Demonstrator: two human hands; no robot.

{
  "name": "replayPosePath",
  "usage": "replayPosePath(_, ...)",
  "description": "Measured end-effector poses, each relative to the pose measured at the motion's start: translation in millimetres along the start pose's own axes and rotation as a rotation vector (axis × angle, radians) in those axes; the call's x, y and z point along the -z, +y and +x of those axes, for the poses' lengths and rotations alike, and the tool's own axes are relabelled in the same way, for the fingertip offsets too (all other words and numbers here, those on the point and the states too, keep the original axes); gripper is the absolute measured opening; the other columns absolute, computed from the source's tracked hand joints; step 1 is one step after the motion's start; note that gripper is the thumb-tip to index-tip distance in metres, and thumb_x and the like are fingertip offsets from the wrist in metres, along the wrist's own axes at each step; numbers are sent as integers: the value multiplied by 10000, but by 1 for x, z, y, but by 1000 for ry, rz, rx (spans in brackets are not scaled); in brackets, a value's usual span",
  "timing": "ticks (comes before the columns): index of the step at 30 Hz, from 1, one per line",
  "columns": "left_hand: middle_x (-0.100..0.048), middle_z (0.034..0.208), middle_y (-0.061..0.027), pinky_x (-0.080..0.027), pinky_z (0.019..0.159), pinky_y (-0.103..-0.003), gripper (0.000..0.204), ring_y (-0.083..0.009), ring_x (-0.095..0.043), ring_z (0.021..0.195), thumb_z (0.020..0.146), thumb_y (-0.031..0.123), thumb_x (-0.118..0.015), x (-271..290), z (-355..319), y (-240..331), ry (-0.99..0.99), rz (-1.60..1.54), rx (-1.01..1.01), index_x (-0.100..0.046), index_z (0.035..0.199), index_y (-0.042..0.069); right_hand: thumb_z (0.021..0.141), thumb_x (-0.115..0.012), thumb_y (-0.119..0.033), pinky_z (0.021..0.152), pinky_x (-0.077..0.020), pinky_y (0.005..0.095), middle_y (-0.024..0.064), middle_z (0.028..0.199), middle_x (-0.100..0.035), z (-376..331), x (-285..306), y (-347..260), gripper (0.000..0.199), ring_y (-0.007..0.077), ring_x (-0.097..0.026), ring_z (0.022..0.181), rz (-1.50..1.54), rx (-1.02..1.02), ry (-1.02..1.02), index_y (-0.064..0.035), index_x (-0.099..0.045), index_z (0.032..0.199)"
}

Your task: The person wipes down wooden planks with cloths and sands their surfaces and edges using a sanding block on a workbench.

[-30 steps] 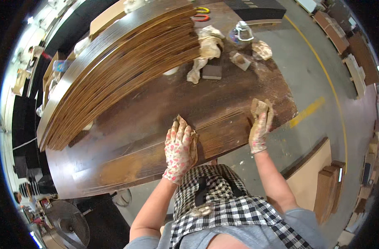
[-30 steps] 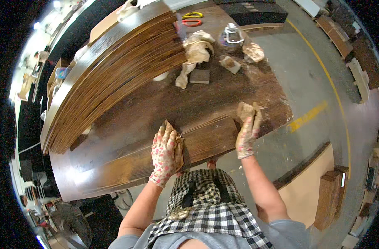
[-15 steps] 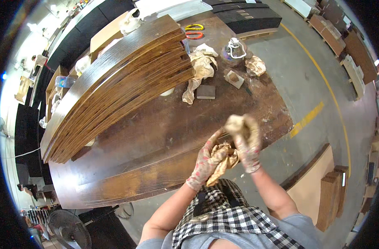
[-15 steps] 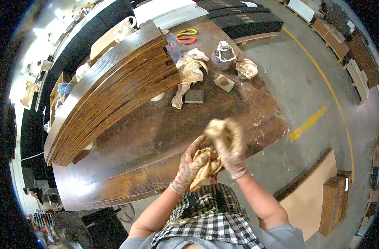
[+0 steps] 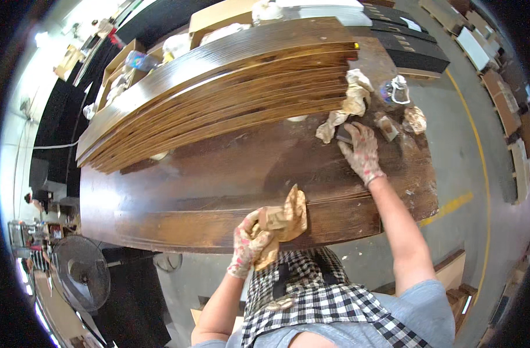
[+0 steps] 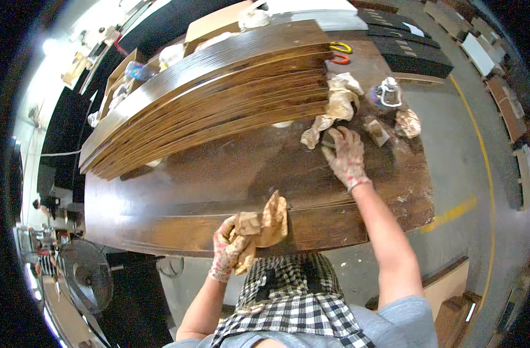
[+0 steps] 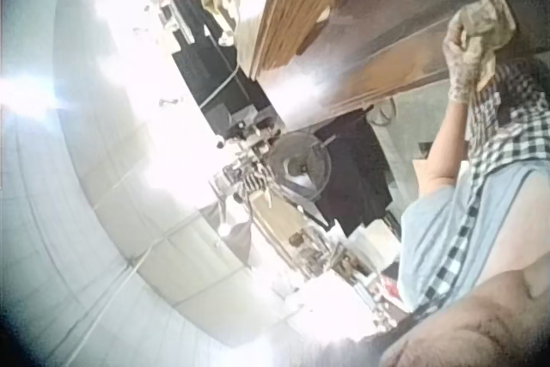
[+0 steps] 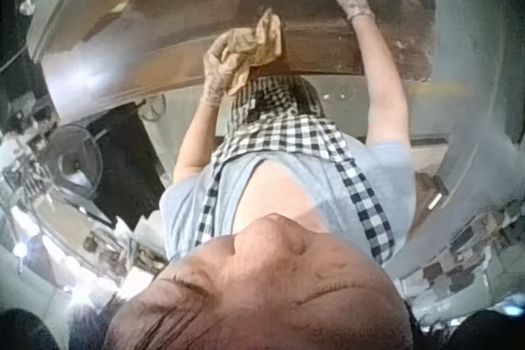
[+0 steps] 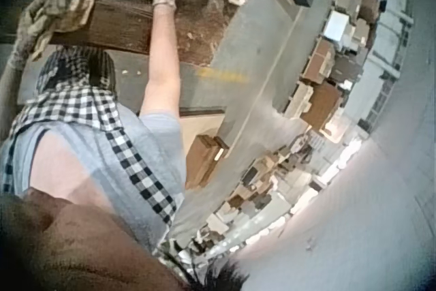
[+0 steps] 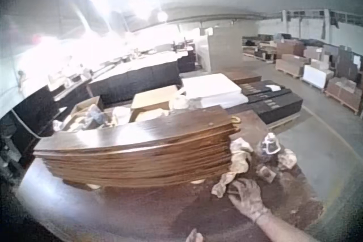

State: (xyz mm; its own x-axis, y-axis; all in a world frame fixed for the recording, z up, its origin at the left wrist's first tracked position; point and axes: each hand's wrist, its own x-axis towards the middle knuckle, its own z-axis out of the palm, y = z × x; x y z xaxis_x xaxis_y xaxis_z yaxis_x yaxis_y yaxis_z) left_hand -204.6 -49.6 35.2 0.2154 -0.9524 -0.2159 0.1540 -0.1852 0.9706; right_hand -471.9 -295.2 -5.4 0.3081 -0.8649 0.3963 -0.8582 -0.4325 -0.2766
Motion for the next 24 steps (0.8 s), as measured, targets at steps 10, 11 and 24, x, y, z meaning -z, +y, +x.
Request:
replayPosePath(10,-684,1047,-86,-516,863,-308,393,-158,-649,947,791,108,-715,109,-18,-11,277,222,-186,-603,1147,-15,773,-749,-370,845,-471,429,154,948,-656,-41,47,-16,379,359,-605,922,-2,-20,-99,-84,-644,999)
replayPosePath(11,-684,1047,-86,-516,863,-308,393,-158,-649,947,791,108,-715,111,-18,-13,261,209,-182,-603,1147,-15,771,-747,-357,843,-472,422,147,940,-659,-45,43,-26,380,347,-610,896,67,10,-42,-72,-644,1001)
replayPosePath(24,-681,1029,-82,-515,850,-311,440,-154,-647,922,754,187,-751,129,-21,-21,207,321,-239,-613,1118,-18,815,-663,-195,565,-453,362,73,692,-574,-96,74,-2,119,204,-542,646,-503,288,-51,-136,-613,725)
